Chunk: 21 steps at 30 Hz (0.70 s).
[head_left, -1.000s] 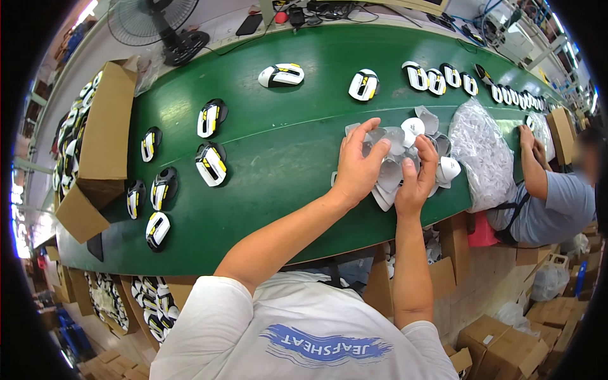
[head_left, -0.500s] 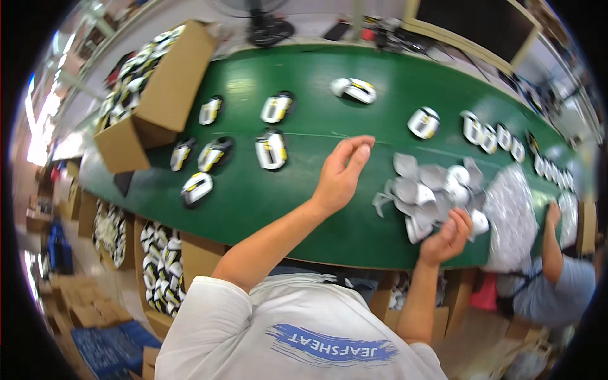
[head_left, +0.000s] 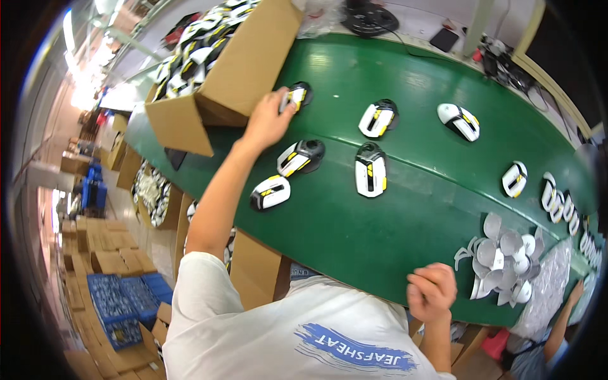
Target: The person assembles computer mouse shells and plastic components by hand on an electronics production line.
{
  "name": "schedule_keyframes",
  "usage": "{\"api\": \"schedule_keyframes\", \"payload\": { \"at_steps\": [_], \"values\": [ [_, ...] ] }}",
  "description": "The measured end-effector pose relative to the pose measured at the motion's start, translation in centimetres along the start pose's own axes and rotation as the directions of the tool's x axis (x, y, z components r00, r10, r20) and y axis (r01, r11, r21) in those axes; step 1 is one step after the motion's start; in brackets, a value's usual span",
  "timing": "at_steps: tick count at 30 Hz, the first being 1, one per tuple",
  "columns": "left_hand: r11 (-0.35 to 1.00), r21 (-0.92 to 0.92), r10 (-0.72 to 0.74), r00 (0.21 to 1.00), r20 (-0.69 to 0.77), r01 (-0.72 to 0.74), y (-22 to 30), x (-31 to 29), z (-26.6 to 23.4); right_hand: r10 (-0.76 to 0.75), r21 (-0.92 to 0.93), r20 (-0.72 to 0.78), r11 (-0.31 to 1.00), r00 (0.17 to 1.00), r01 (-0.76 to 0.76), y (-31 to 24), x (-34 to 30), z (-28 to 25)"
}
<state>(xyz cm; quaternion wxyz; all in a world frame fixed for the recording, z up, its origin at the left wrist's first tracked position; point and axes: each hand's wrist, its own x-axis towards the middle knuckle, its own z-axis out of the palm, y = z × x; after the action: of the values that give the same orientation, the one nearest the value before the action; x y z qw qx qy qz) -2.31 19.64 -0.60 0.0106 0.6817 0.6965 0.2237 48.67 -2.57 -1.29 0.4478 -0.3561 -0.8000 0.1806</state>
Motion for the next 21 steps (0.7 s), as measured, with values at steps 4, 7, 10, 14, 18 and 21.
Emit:
{"api": "schedule_keyframes", "payload": {
  "at_steps": [4, 7, 10, 14, 18, 21],
  "values": [
    [0.984, 0.102, -0.164, 0.962, 0.220, 0.145, -6.1, 6.7, 1.8, 0.022, 0.049, 0.133, 0.998, 0.991, -0.029, -1.5, 1.4, 4.2],
    [0.998, -0.042, 0.046, 0.976, 0.214, -0.037, -5.3, 8.3, 1.9, 0.182, -0.151, 0.100, 0.974, 0.978, -0.166, -1.6, 0.6, 1.6],
    [0.953, -0.281, 0.154, 0.982, 0.109, -0.118, 4.3, 4.6, -1.5, 0.302, -0.396, -0.079, 0.865, 0.950, -0.308, -1.0, -0.4, -2.6],
    [0.720, -0.524, 0.610, 0.775, 0.164, -0.456, 15.6, -4.3, -5.5, 0.394, -0.735, -0.223, 0.533, 0.892, -0.419, -1.7, 0.7, -7.4],
    [0.497, -0.744, 0.806, 0.556, 0.204, -0.447, 21.2, -13.1, -1.6, 0.402, -0.845, -0.228, 0.370, 0.887, -0.385, 0.8, 2.7, -7.5],
    [0.522, -0.711, 0.809, 0.538, 0.237, -0.471, 23.3, -17.2, 1.5, 0.374, -0.847, -0.234, 0.376, 0.898, -0.377, 4.1, 1.3, -6.6]
  ]
}}
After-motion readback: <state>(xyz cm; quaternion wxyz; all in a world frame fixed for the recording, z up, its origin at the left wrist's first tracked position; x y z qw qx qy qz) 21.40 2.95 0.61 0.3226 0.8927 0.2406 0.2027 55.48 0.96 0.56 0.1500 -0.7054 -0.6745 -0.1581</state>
